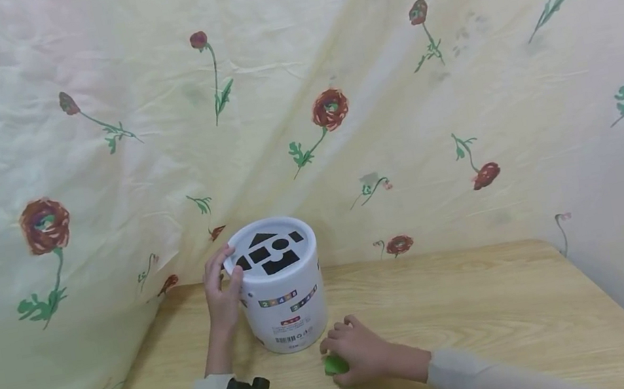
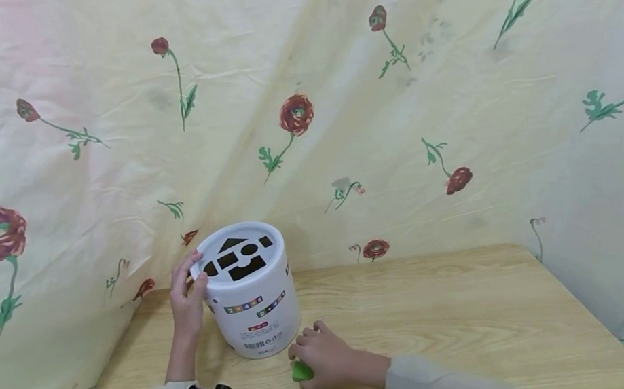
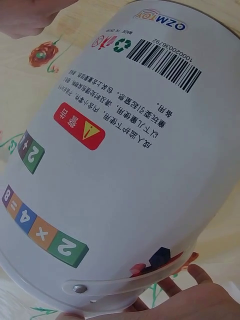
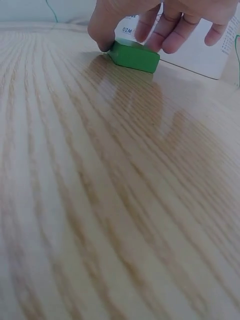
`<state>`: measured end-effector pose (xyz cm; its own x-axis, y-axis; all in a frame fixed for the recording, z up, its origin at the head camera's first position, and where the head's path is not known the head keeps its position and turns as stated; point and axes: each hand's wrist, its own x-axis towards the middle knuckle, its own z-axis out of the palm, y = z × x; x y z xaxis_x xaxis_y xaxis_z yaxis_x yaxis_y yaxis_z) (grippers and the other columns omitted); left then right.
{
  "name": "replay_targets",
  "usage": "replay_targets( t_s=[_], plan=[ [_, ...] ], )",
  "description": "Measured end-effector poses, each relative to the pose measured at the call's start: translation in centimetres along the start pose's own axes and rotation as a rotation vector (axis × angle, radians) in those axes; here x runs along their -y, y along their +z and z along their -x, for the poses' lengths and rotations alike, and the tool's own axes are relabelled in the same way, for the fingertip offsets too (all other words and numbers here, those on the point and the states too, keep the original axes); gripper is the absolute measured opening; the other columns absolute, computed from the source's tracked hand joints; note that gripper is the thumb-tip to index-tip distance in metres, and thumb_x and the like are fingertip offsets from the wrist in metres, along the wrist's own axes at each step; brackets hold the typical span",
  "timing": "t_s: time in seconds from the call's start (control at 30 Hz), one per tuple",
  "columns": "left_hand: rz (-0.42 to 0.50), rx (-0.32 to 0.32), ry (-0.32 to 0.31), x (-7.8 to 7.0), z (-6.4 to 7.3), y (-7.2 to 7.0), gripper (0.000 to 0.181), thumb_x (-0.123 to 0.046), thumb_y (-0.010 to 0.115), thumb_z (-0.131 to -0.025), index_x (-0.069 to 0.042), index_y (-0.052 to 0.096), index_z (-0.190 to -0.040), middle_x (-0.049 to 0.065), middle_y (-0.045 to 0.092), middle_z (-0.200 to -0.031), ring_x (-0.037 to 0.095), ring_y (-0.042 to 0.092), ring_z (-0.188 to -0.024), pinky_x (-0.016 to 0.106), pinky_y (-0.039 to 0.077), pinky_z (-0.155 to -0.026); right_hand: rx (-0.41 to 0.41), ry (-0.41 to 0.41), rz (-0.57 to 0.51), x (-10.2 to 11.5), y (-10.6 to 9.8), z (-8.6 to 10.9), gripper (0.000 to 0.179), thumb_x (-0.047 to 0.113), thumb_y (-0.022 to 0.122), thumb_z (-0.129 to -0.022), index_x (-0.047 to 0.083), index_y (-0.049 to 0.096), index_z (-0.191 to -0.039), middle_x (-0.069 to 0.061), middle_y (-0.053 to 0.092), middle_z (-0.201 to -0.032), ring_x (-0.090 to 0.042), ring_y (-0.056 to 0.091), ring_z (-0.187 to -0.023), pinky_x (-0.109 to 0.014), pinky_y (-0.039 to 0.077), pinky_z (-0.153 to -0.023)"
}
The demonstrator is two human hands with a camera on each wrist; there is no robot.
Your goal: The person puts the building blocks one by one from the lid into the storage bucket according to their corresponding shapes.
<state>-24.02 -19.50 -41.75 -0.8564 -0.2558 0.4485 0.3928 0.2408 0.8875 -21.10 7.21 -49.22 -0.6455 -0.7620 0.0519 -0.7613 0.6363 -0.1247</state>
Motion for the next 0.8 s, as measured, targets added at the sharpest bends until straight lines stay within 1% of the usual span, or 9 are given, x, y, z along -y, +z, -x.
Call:
replay_targets(
  t_s=[0.03,0.07,0.23,0.33,0.43,0.57,0.6,0.7,0.8],
  plan=[
    [-0.001,0.002,-0.002,-0.4,0.1,0.0,0.046,-0.022,0.054,-0.100,-0.014,0.053,-0.145,0.005,0.039,-0.157,0.026,0.033,-0.145,0.059,0.022,-0.124,-0.004,0.000,0.012,0.0,0.1,0.0,0.044,0.045,0.079,-0.080,0.021,0.068,-0.116,0.011,0.065,-0.098,-0.001,0.046,-0.084,-0.048,0.044,-0.106],
    [0.001,0.001,-0.003,-0.3,0.1,0.0,0.046,-0.022,0.054,-0.100,-0.014,0.053,-0.146,0.005,0.039,-0.158,0.026,0.033,-0.145,0.059,0.022,-0.124,-0.008,0.000,0.027,0.1,0.1,-0.1,0.043,0.046,0.078,-0.081,0.021,0.068,-0.113,0.011,0.065,-0.097,-0.001,0.046,-0.083,-0.047,0.045,-0.105],
    [0.002,0.016,-0.021,-2.8,0.9,-0.1,0.048,-0.018,0.051,-0.101,-0.004,0.049,-0.147,0.012,0.036,-0.159,0.031,0.031,-0.146,0.059,0.021,-0.124,-0.023,0.017,0.078,0.5,0.1,-0.2,0.037,0.050,0.074,-0.084,0.020,0.067,-0.104,0.012,0.060,-0.088,-0.003,0.046,-0.082,-0.048,0.046,-0.103],
    [-0.005,0.018,-0.020,-2.9,0.9,-0.1,0.048,-0.018,0.051,-0.100,-0.003,0.049,-0.147,0.013,0.037,-0.158,0.030,0.032,-0.146,0.058,0.021,-0.125,-0.017,0.033,0.091,0.7,-0.1,-0.3,0.036,0.050,0.073,-0.085,0.019,0.067,-0.102,0.011,0.059,-0.086,-0.004,0.046,-0.081,-0.049,0.047,-0.104],
    [-0.007,0.016,-0.029,-1.9,0.6,-0.1,0.048,-0.019,0.053,-0.100,-0.006,0.050,-0.147,0.011,0.037,-0.159,0.030,0.030,-0.147,0.058,0.020,-0.125,-0.013,0.041,0.083,0.9,-0.2,-0.3,0.032,0.047,0.074,-0.084,0.020,0.067,-0.098,0.011,0.061,-0.086,-0.004,0.047,-0.081,-0.049,0.047,-0.103],
    [-0.027,0.009,-0.038,0.0,-0.1,-0.1,0.047,-0.027,0.054,-0.100,-0.016,0.053,-0.146,0.003,0.037,-0.159,0.025,0.028,-0.148,0.060,0.020,-0.124,-0.021,0.039,0.064,1.2,-0.4,-0.3,0.027,0.044,0.076,-0.081,0.021,0.066,-0.092,0.011,0.061,-0.085,-0.004,0.047,-0.080,-0.049,0.047,-0.103],
    [-0.034,0.007,-0.036,0.3,-0.2,-0.2,0.046,-0.028,0.055,-0.100,-0.017,0.053,-0.145,0.001,0.038,-0.159,0.024,0.028,-0.147,0.060,0.021,-0.124,-0.026,0.037,0.059,1.3,-0.4,-0.3,0.027,0.043,0.077,-0.080,0.021,0.066,-0.091,0.012,0.061,-0.084,-0.004,0.046,-0.080,-0.050,0.047,-0.103],
    [-0.044,0.001,-0.026,0.5,-0.2,-0.2,0.045,-0.033,0.057,-0.100,-0.020,0.055,-0.143,-0.002,0.040,-0.158,0.023,0.029,-0.147,0.061,0.022,-0.123,-0.042,0.029,0.062,1.5,-0.9,-0.1,0.028,0.044,0.078,-0.078,0.022,0.066,-0.090,0.013,0.060,-0.083,-0.003,0.046,-0.080,-0.050,0.046,-0.103],
    [-0.046,-0.001,-0.020,0.4,-0.2,-0.2,0.046,-0.034,0.060,-0.098,-0.020,0.056,-0.142,-0.001,0.041,-0.157,0.023,0.030,-0.146,0.061,0.023,-0.123,-0.059,0.022,0.063,1.8,-1.5,0.1,0.031,0.046,0.080,-0.077,0.021,0.066,-0.091,0.012,0.062,-0.085,-0.003,0.048,-0.081,-0.051,0.046,-0.104]
  ],
)
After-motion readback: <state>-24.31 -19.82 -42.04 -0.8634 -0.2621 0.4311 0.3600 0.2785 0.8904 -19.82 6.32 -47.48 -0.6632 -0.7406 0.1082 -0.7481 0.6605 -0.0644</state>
